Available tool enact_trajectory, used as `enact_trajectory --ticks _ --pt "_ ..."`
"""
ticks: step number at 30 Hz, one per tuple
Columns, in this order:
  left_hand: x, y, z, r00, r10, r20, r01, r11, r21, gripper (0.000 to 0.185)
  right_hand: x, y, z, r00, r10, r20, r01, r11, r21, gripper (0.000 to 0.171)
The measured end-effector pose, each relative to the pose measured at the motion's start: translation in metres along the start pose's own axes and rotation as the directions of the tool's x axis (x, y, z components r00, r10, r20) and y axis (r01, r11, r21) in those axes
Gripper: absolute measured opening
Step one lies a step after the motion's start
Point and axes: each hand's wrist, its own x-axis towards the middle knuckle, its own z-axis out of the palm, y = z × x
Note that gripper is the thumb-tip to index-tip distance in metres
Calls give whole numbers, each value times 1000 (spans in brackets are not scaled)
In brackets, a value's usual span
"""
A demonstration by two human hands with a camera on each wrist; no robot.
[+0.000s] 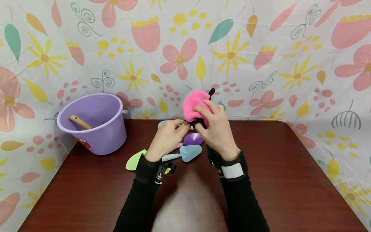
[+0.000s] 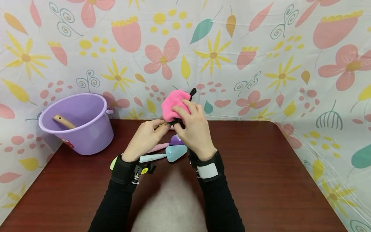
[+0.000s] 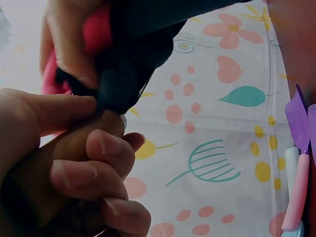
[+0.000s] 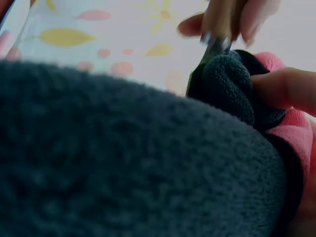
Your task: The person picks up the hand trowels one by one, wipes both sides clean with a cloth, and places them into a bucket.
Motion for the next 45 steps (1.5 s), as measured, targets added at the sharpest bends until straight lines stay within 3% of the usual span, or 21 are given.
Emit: enact_trajectory --ticks 6,12,19,22,33,45 --pt "1 -4 -1 999 23 -23 -23 999 38 35 -2 -7 -1 998 -4 57 2 999 32 39" --pt "-2 -5 -2 1000 6 2 -6 1000 -6 29 -2 -3 -5 997 8 71 -12 999 45 40" --pt "-3 -3 -2 994 -83 74 94 984 -154 27 -1 7 -9 998 44 34 -45 998 32 41" --pt "-3 -3 -2 993 -86 81 98 983 -158 28 -1 11 -12 998 62 2 -62 998 27 41" --pt "-3 0 -4 998 -34 49 38 997 -71 33 -2 17 -19 985 148 -93 -149 989 6 39" --pt "-2 3 -8 999 -44 -18 44 999 -8 24 -1 16 -12 998 33 -62 -34 999 -3 37"
